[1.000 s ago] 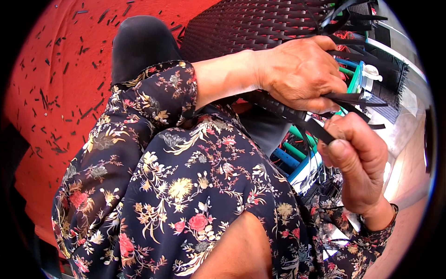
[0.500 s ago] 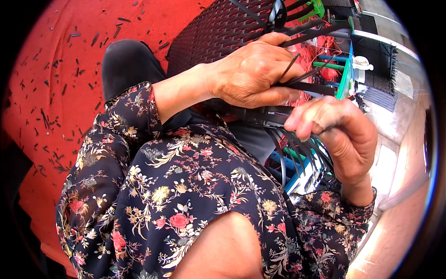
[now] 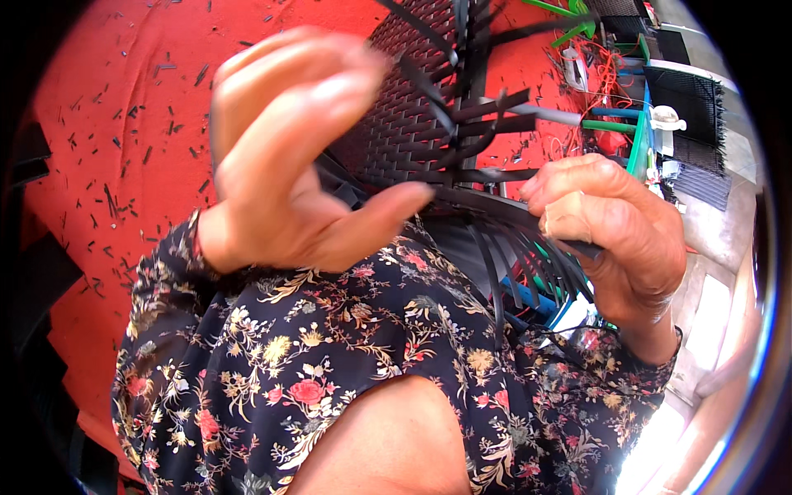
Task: The person weaves black plastic strips into the edges of a wicker furniture panel by hand. They then use a pneumatic stapler to secure the strips to the frame of the panel.
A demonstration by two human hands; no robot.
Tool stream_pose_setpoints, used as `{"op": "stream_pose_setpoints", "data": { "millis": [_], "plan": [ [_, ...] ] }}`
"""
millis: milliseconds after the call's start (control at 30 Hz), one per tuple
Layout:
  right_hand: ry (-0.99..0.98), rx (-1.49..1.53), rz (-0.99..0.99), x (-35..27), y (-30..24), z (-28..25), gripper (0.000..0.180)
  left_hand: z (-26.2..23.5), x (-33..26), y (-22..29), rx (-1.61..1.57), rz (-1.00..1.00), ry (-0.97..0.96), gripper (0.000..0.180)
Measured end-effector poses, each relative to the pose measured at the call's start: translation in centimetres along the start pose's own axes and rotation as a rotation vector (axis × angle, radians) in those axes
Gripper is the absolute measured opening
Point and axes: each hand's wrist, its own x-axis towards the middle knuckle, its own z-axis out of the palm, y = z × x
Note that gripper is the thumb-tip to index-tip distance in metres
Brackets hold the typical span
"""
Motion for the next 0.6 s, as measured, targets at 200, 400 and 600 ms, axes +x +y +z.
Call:
{"op": "stream_pose_setpoints", "data": {
  "millis": [200, 400, 600],
  "plan": [
    [-0.079, -0.152, -0.107, 2.0, -0.2, -0.1, 0.022, 2.2, -1.5, 2.3, -0.164, -0.224, -0.214, 0.036],
    [0.002, -0.102, -0.177, 2.6, 0.1, -0.3, 0.019, 3.8, -1.9, 1.2, -0.142, -0.152, -0.189, 0.028],
    [0.223, 0.053, 0.225, 1.6, 6.6, -5.2, 0.014, 3.3, -2.6, 1.1, -0.221, -0.219, -0.193, 0.017]
  ]
}}
